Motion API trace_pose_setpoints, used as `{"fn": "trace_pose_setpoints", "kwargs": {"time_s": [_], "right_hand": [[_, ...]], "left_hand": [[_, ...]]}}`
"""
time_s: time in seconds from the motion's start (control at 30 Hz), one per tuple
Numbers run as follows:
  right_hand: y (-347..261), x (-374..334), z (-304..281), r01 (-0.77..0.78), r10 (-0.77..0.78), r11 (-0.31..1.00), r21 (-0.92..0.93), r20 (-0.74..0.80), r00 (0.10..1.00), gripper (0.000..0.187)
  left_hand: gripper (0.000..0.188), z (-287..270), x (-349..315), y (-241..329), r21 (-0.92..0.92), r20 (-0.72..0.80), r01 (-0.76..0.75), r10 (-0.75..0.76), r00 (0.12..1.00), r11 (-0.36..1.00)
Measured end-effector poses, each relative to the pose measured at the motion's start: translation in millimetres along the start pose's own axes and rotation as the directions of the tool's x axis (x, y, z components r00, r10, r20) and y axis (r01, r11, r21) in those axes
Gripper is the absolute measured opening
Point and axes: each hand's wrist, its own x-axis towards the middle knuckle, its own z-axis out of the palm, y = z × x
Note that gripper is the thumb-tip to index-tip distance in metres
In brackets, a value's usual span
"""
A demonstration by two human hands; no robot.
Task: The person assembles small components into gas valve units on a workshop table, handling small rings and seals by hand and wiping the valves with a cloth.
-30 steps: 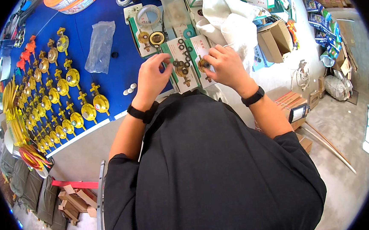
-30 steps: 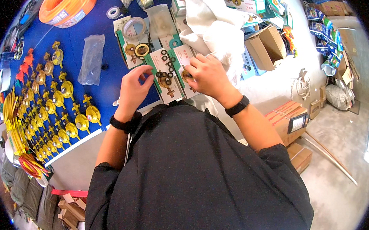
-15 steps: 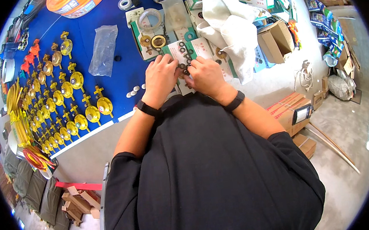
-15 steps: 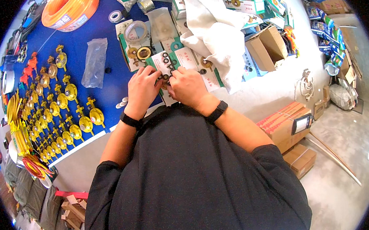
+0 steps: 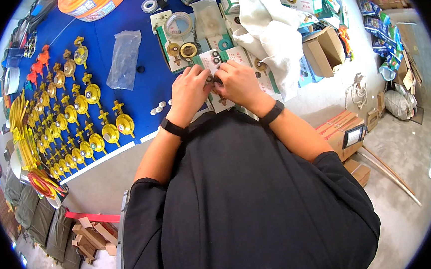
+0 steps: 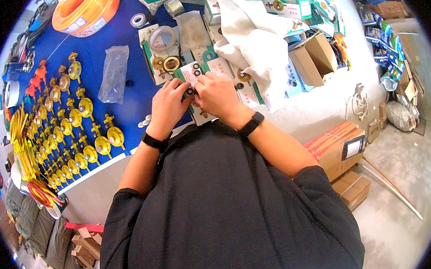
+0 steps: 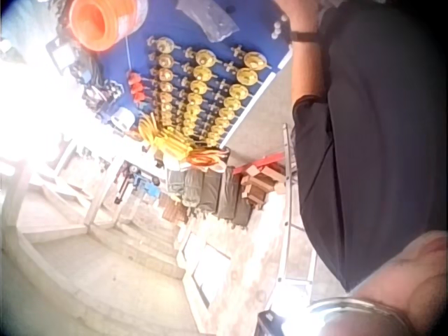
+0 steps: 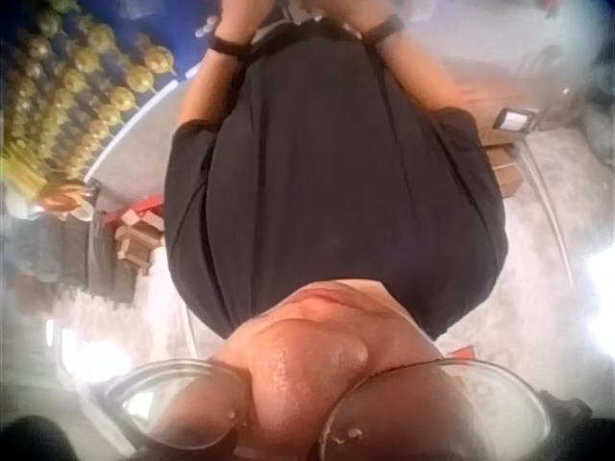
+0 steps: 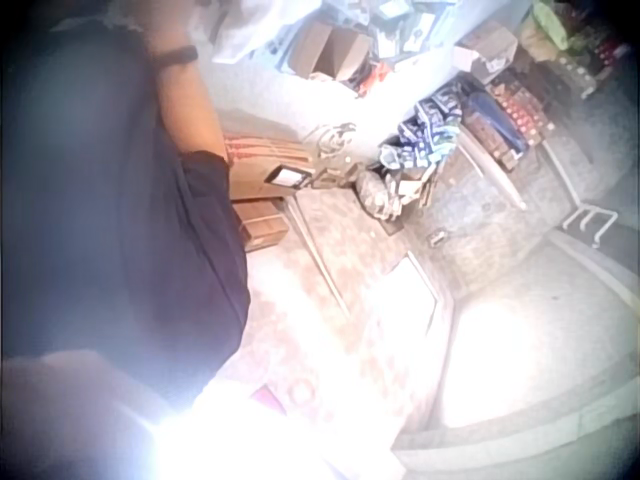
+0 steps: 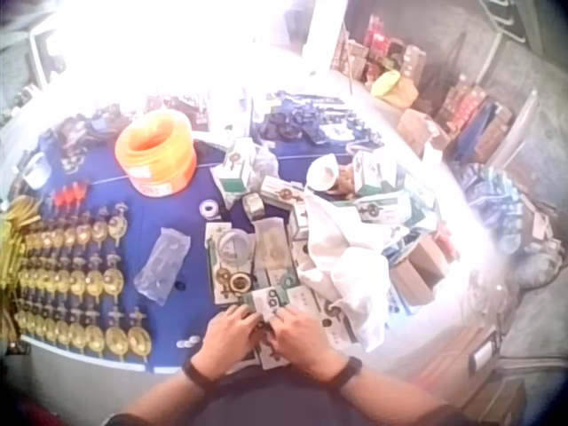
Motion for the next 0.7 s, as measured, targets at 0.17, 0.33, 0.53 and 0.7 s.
{"fn": "trace_pose_setpoints", "kwargs": {"time_s": [0.17,0.33,0.53,0.7], "right_hand": [[-5.4,0.4,-9.5,-0.028,0.028,0.999,0.029,-0.004,1.000,0.020],[-4.2,-2.3,-12.0,0.010,-0.010,1.000,-0.009,0.038,0.999,0.020],[0.3,-0.7,-4.3,0.003,-0.001,1.000,-0.029,0.073,0.997,0.015],[5.1,-1.6,3.7,-0.018,0.018,1.000,0.001,0.024,1.000,0.015]], "left_hand": [[0.032,-0.1,-6.3,-4.5,-0.059,-0.012,0.017,-0.018,1.000,0.998],[0.031,3.3,-5.4,-4.8,-0.069,-0.008,0.026,-0.027,1.000,0.997],[0.025,6.7,-2.4,-6.6,-0.093,-0.055,-0.017,0.012,0.998,0.996],[0.027,7.7,-2.8,-6.5,-0.102,-0.061,-0.026,0.020,0.998,0.994]]}}
